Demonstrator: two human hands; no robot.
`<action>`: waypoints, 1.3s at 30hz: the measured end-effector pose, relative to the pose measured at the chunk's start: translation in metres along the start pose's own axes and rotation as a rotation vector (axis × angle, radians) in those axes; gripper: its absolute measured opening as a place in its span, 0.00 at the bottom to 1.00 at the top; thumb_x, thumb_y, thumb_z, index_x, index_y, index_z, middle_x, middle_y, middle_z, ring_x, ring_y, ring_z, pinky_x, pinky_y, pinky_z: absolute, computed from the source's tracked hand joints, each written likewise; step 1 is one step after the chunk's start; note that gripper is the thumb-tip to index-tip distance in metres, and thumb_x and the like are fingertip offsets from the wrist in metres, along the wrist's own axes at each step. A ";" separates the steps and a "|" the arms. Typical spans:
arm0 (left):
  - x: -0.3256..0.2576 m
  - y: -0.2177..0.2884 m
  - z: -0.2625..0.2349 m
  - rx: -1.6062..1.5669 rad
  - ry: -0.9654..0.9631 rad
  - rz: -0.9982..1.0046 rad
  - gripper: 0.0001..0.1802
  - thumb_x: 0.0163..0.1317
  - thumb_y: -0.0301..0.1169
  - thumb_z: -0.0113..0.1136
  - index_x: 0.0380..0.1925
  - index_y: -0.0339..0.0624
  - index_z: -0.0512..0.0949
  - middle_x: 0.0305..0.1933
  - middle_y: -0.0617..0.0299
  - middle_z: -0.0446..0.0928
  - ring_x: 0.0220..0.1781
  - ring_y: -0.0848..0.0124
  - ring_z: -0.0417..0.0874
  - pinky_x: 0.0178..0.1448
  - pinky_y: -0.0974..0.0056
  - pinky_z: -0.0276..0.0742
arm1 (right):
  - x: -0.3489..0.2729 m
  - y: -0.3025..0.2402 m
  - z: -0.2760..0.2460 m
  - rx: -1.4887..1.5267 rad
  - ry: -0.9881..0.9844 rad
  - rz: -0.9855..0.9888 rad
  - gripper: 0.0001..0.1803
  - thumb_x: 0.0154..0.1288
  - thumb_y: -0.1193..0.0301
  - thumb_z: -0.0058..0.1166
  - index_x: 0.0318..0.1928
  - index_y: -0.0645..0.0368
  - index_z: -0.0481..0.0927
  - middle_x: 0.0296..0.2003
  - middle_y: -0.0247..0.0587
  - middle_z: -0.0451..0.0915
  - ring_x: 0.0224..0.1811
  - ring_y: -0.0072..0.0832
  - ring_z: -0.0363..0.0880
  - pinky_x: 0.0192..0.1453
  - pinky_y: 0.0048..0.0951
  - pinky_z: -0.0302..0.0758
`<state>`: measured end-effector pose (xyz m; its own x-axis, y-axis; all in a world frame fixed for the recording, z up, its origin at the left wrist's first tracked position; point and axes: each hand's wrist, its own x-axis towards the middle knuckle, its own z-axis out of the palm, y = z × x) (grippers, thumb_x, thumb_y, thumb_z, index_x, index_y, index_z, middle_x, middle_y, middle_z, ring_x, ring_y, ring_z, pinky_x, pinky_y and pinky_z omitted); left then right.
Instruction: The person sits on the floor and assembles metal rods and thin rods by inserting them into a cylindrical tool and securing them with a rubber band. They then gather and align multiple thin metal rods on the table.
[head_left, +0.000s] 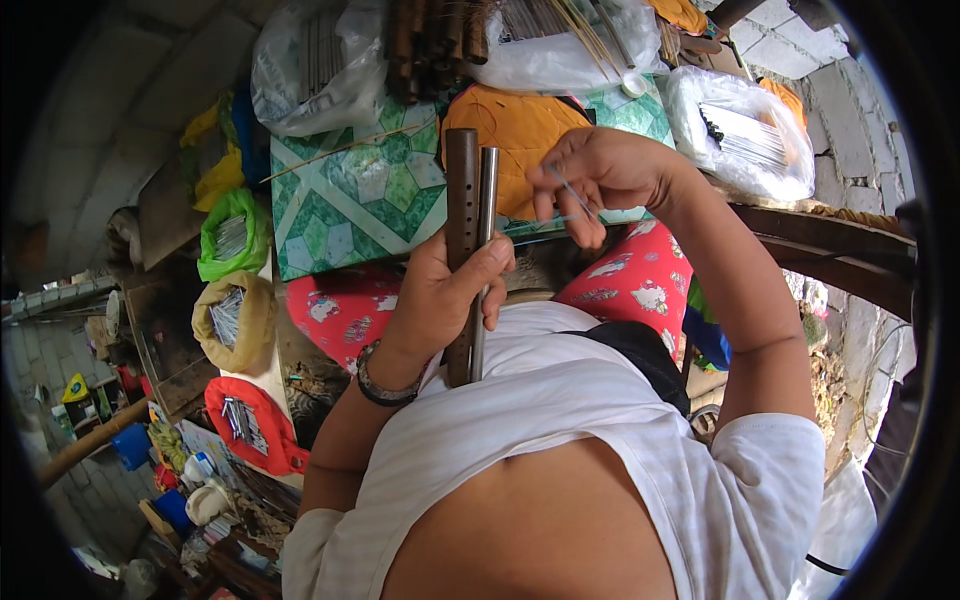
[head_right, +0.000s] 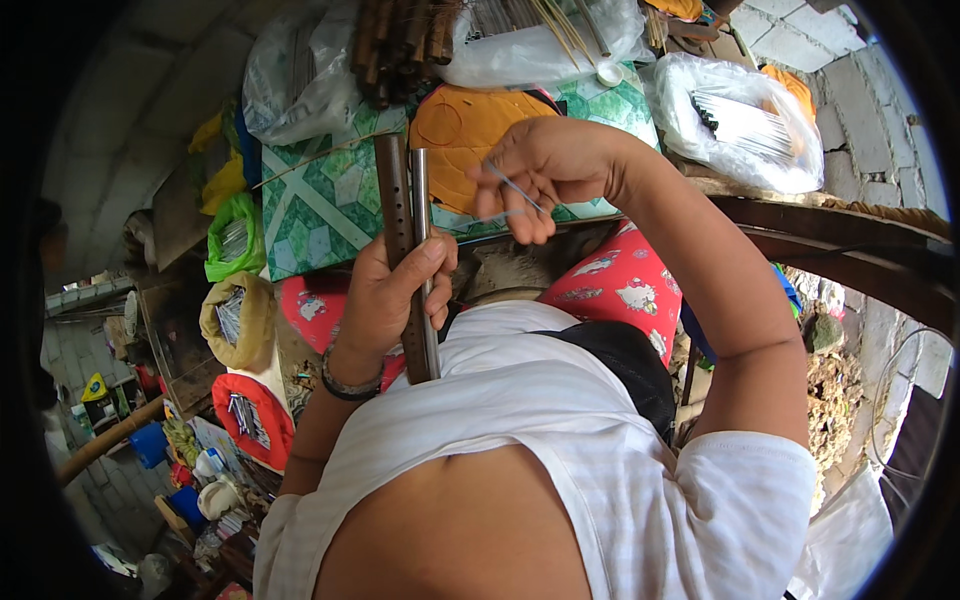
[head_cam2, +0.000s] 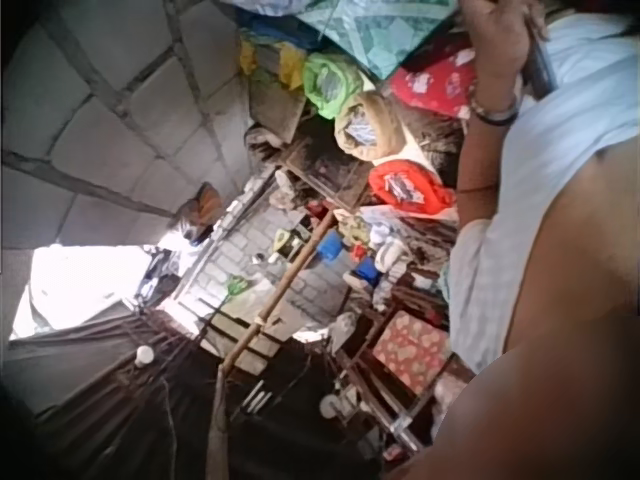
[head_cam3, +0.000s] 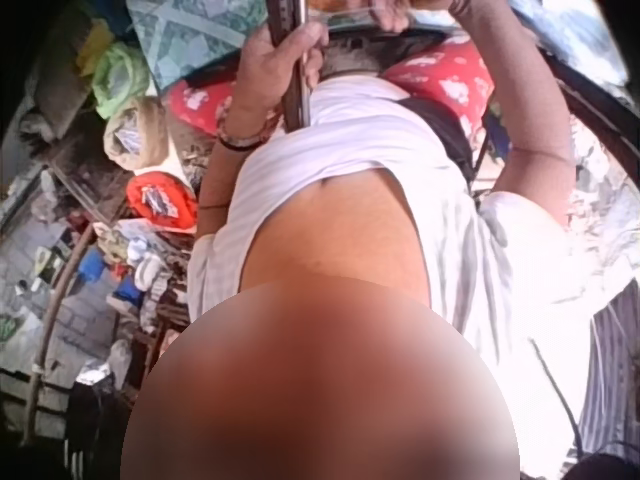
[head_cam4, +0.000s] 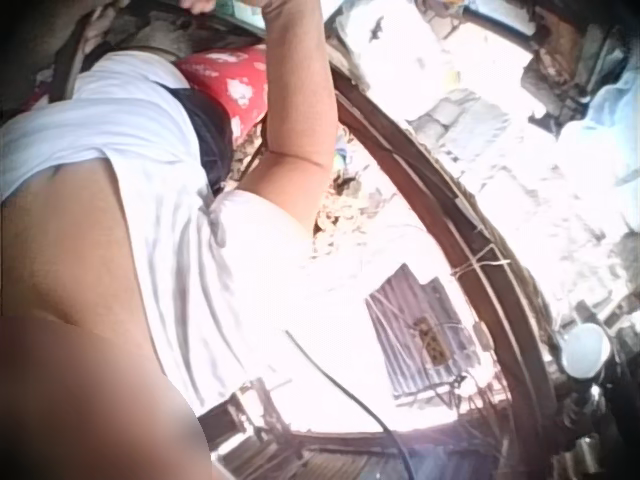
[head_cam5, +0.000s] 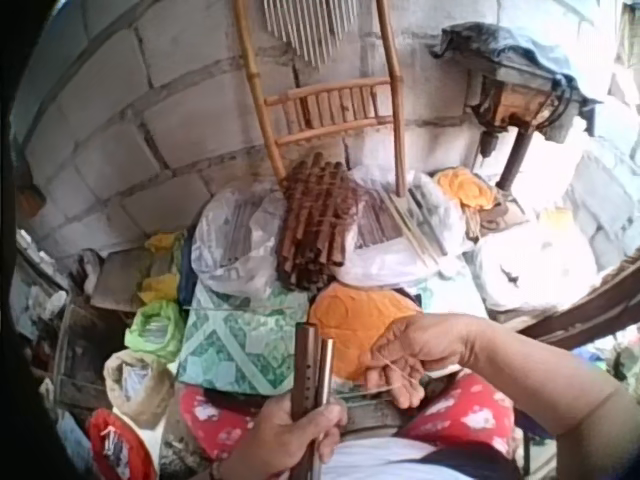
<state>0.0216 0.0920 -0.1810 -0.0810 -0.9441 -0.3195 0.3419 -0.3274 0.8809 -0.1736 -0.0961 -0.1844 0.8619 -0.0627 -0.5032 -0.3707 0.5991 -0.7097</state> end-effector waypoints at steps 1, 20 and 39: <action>0.000 0.001 0.000 0.008 -0.005 0.004 0.12 0.75 0.35 0.58 0.43 0.35 0.74 0.37 0.59 0.75 0.23 0.77 0.76 0.22 0.69 0.76 | 0.000 0.002 0.001 -0.110 -0.038 0.054 0.21 0.75 0.59 0.56 0.40 0.69 0.86 0.23 0.51 0.85 0.18 0.31 0.84 0.24 0.25 0.81; 0.006 -0.001 0.008 0.035 -0.064 -0.075 0.12 0.76 0.35 0.57 0.45 0.35 0.74 0.33 0.58 0.78 0.20 0.76 0.76 0.23 0.70 0.76 | -0.014 0.014 0.021 -0.399 0.339 -0.651 0.40 0.50 0.74 0.78 0.65 0.61 0.74 0.44 0.32 0.75 0.43 0.21 0.79 0.53 0.26 0.78; 0.000 -0.002 0.009 -0.052 -0.221 -0.015 0.18 0.79 0.41 0.51 0.55 0.37 0.67 0.31 0.50 0.82 0.20 0.71 0.81 0.24 0.70 0.75 | 0.007 -0.010 0.028 -0.360 0.051 -0.645 0.37 0.51 0.75 0.78 0.63 0.63 0.77 0.42 0.34 0.84 0.42 0.20 0.82 0.47 0.23 0.78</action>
<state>0.0120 0.0928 -0.1794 -0.2876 -0.9265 -0.2427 0.3865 -0.3441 0.8557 -0.1539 -0.0804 -0.1676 0.9331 -0.3558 0.0528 0.1062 0.1320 -0.9855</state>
